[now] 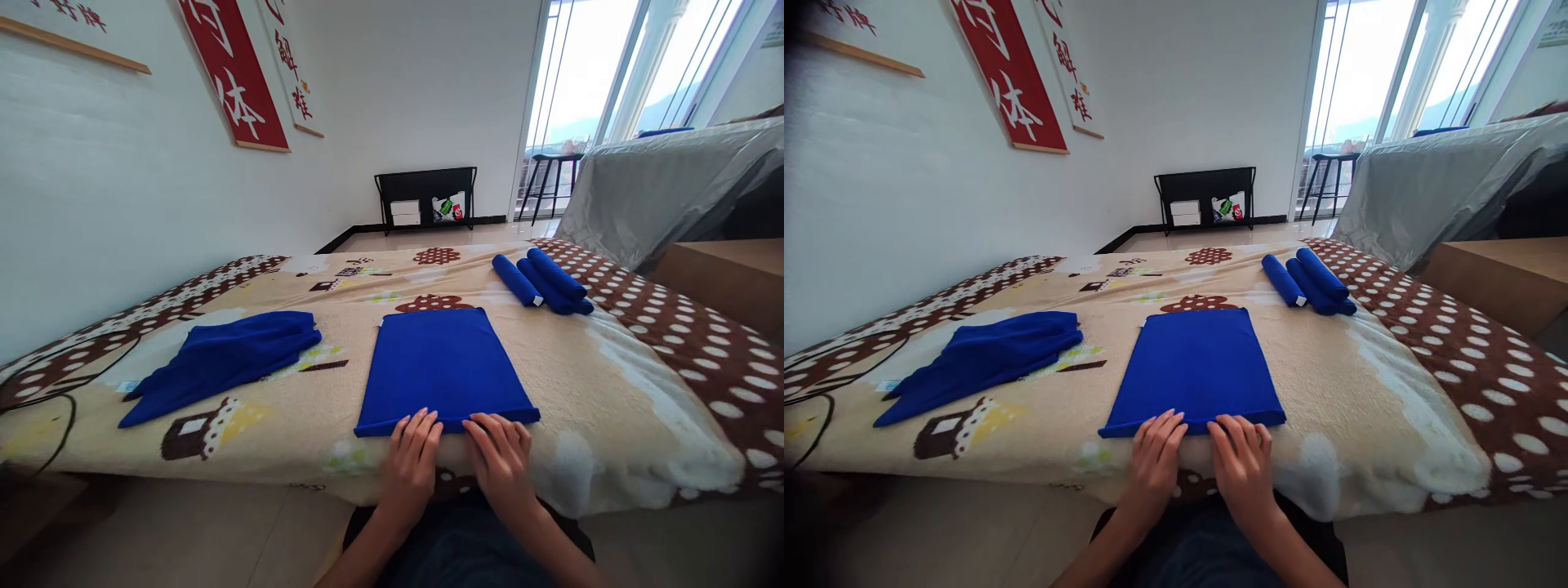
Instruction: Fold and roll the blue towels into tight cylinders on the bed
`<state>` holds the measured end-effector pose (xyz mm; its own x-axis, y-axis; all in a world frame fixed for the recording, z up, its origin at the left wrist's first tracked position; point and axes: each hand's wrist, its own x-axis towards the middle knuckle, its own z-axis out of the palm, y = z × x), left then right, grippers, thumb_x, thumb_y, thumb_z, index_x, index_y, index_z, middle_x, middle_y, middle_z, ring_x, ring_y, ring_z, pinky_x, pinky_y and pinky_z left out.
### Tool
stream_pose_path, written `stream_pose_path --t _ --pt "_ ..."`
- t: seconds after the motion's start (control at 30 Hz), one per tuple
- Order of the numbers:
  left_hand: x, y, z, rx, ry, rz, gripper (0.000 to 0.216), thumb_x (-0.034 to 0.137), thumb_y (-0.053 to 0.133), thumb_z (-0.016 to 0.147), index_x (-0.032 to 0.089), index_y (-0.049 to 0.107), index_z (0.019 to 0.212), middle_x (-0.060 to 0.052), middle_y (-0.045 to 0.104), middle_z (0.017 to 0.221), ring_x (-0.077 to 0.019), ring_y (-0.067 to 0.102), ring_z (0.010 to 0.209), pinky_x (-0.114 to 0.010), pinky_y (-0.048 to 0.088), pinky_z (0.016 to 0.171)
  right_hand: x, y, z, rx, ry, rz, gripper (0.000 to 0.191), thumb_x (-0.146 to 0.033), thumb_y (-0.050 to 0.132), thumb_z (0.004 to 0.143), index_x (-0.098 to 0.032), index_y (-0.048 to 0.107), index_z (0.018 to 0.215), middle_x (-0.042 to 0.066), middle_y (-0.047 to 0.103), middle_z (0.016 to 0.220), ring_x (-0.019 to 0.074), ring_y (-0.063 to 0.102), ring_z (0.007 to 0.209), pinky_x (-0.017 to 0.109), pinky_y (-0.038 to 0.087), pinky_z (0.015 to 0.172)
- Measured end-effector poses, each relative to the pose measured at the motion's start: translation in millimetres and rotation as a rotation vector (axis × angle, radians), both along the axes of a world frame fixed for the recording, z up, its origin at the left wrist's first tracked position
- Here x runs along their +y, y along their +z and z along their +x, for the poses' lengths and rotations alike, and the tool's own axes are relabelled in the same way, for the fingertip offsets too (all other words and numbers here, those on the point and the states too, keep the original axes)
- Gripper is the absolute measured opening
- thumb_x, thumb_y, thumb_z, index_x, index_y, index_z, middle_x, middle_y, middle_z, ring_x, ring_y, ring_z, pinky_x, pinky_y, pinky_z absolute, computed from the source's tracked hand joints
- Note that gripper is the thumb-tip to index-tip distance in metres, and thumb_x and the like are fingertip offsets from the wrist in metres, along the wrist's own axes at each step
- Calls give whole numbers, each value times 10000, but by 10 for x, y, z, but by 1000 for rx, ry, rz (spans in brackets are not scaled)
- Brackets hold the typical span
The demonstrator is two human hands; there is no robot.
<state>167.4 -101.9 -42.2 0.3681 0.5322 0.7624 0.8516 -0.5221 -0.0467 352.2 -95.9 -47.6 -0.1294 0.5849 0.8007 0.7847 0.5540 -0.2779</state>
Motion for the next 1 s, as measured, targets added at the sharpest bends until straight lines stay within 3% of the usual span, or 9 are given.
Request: stream_pose_path --t 0.1,0.2,0.47,0.6,0.73,1.0 --pt "0 -42 13 71 -65 -44 479 22 373 943 138 512 1387 -106 634 1364 -221 475 1392 -427 343 1167 -13 -18 -86 -47 146 22 461 -122 446 978 -316 552 1382 15 694 1235 209 635 1151 412 399 1024" --pt "-28 -61 -151 110 -38 -92 543 17 388 928 122 445 1458 -112 564 1448 -236 405 1444 -450 311 1195 23 -39 50 -163 204 9 552 -103 445 972 -278 438 1496 25 614 1376 212 568 1289 419 398 1091" --pt "-158 -133 -908 44 132 -75 589 97 498 931 189 405 1504 -123 577 1431 -260 495 1377 -476 277 1185 119 -139 915 -364 86 -82 646 -177 484 989 -288 263 1586 25 492 1495 234 469 1393 464 304 1188" --pt "-192 -71 -1022 16 149 -140 489 139 506 947 237 501 1426 -98 620 1385 -256 543 1329 -458 252 1167 148 -126 1143 -384 91 -133 586 -231 461 1006 -321 314 1566 13 493 1492 234 473 1389 464 339 1159" --pt "-177 28 -1098 -47 120 -213 409 168 505 955 282 568 1344 -54 651 1350 -244 570 1285 -439 314 1099 198 -106 1283 -344 52 -168 498 -310 513 991 -352 461 1484 1 548 1443 252 497 1368 486 376 1127" --pt "-86 54 -1260 -130 148 -237 310 216 545 948 309 677 1213 -33 712 1231 -259 585 1202 -444 372 1030 303 15 1449 -306 69 -348 361 -463 530 973 -413 626 1317 8 555 1442 284 531 1324 550 400 1064"
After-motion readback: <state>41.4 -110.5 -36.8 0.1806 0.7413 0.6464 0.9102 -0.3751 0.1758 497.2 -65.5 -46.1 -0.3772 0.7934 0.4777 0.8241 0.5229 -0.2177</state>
